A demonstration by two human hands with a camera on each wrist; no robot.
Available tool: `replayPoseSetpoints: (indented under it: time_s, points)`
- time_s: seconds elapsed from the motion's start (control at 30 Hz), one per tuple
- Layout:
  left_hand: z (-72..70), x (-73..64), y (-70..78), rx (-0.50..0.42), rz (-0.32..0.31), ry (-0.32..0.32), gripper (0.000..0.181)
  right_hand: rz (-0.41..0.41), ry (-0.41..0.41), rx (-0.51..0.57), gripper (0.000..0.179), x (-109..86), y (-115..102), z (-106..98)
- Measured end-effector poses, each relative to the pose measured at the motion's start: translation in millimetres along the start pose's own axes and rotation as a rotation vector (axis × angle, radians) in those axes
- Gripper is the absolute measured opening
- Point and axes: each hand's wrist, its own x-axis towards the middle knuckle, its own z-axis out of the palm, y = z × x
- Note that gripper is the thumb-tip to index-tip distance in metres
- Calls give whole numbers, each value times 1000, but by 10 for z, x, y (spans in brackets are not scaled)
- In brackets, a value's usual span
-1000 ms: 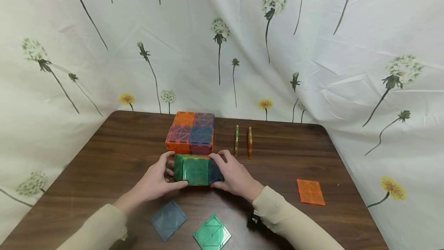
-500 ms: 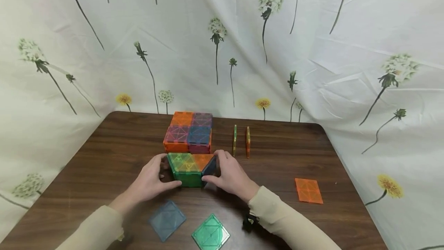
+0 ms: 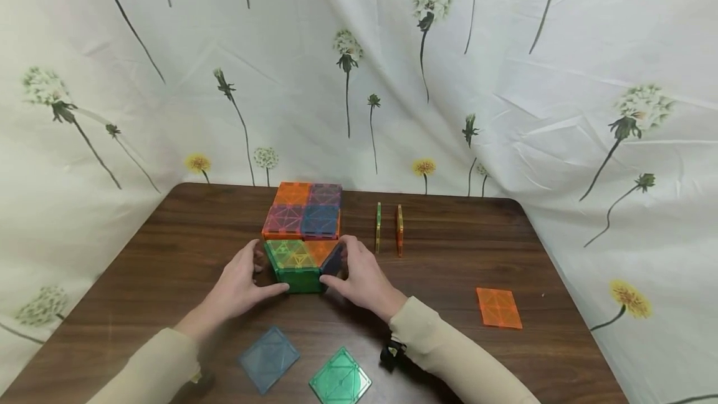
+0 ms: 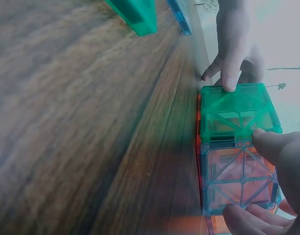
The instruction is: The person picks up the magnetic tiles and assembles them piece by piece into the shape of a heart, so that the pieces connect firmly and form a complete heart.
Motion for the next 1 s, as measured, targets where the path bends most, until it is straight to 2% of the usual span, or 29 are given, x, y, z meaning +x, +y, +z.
replayPoseSetpoints:
  time_s: [0.17, 0.37, 0.53, 0.67, 0.77, 0.83, 0.93, 1.0]
  points:
    - [-5, 14, -18, -3, 7, 13, 123, -12, 12, 14, 75, 30, -10, 5]
    - [0, 46, -35, -31, 27, 51, 109, 2, 7, 23, 72, 43, -13, 5]
    - [-13, 68, -25, -61, 64, 33, 99, 2, -1, 3, 73, 45, 7, 12]
    - [-31, 75, 15, -91, 55, -2, 106, -11, 14, -11, 70, 89, 12, -39]
    - [-30, 66, 119, -116, 11, -33, 119, -40, 52, -49, 62, 186, 27, -102]
    - [-11, 64, 229, -103, -26, -30, 126, -63, 59, -96, 56, 273, 44, -133]
    - [39, 77, 437, 13, -76, -1, 131, -81, 32, -165, 54, 424, 72, -160]
    - [85, 108, 569, 97, -86, 20, 131, -70, 0, -188, 56, 538, 82, -179]
